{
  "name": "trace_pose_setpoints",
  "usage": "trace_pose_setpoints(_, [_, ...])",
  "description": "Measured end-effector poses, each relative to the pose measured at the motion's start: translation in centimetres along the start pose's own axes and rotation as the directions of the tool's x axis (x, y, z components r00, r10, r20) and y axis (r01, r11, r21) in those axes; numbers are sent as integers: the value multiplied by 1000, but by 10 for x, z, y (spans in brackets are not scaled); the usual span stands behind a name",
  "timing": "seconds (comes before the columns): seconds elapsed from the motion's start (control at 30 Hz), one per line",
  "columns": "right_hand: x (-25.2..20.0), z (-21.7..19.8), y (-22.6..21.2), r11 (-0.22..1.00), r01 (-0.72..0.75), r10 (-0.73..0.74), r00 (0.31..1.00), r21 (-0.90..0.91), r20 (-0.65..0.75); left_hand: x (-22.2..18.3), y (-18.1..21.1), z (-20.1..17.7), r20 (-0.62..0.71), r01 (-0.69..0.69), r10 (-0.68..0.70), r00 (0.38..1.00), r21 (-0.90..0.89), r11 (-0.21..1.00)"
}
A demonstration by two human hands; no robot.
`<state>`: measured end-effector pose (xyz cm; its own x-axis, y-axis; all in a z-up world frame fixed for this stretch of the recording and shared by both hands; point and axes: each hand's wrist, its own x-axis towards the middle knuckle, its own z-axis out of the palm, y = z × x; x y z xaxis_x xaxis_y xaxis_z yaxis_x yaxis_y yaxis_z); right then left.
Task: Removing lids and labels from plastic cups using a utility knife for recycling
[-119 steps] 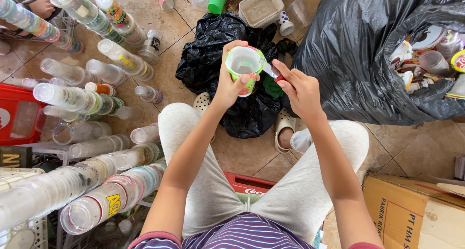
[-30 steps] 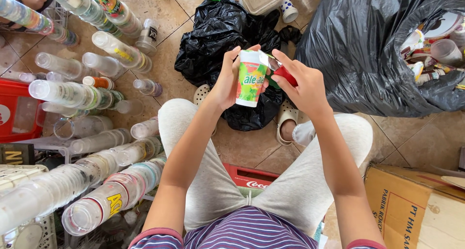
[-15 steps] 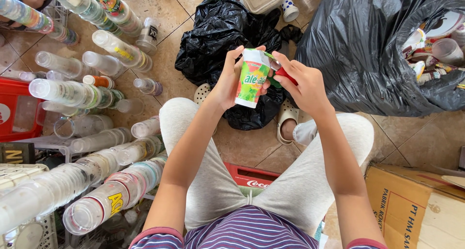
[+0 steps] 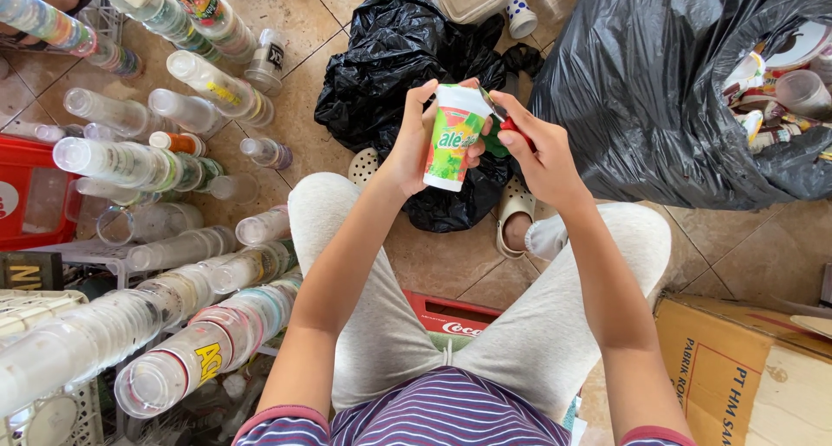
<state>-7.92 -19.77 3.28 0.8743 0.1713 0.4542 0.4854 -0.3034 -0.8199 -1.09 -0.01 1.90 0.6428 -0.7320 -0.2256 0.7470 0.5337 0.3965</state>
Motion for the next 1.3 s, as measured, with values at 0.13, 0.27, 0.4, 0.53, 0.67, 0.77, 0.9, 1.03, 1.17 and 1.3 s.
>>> trace_pose_setpoints(0.13, [1, 2, 1, 998, -39, 40, 999, 44, -10, -1, 1, 0, -23, -32, 34, 999, 71, 997])
trace_pose_setpoints(0.27, [2, -1, 4, 992, -119, 116, 991, 46, 63, -3, 2, 4, -37, -136, 152, 988, 286, 949])
trace_pose_setpoints(0.4, [2, -6, 4, 981, -178, 168, 978, 78, 126, -6, 2, 10, -47, -167, 215, 975, 479, 862])
trace_pose_setpoints(0.53, [-2, -16, 12, 977, -191, 172, 970, 98, 171, -6, 2, 16, -72, -138, 199, 977, 495, 858])
trace_pose_setpoints(0.67, [-4, -22, 12, 980, -186, 166, 963, 76, 214, -6, 2, 15, -101, -86, 164, 981, 534, 841])
trace_pose_setpoints(0.77, [-2, -24, 8, 978, -197, 174, 953, 69, 249, -7, 4, 14, -110, -74, 158, 981, 543, 837])
trace_pose_setpoints(0.9, [-1, -24, -1, 975, -217, 194, 939, 50, 284, -5, 2, 10, -113, -51, 134, 985, 544, 837])
trace_pose_setpoints(1.03, [-1, -22, 0, 973, -214, 186, 945, 80, 268, -9, 6, 18, -106, -44, 124, 987, 560, 827])
trace_pose_setpoints(1.17, [-1, -23, 3, 971, -217, 185, 944, 94, 273, -10, 6, 19, -113, -35, 115, 987, 548, 836])
trace_pose_setpoints(1.3, [-5, -27, 9, 969, -218, 180, 944, 116, 275, -9, 4, 20, -118, -20, 99, 988, 536, 844])
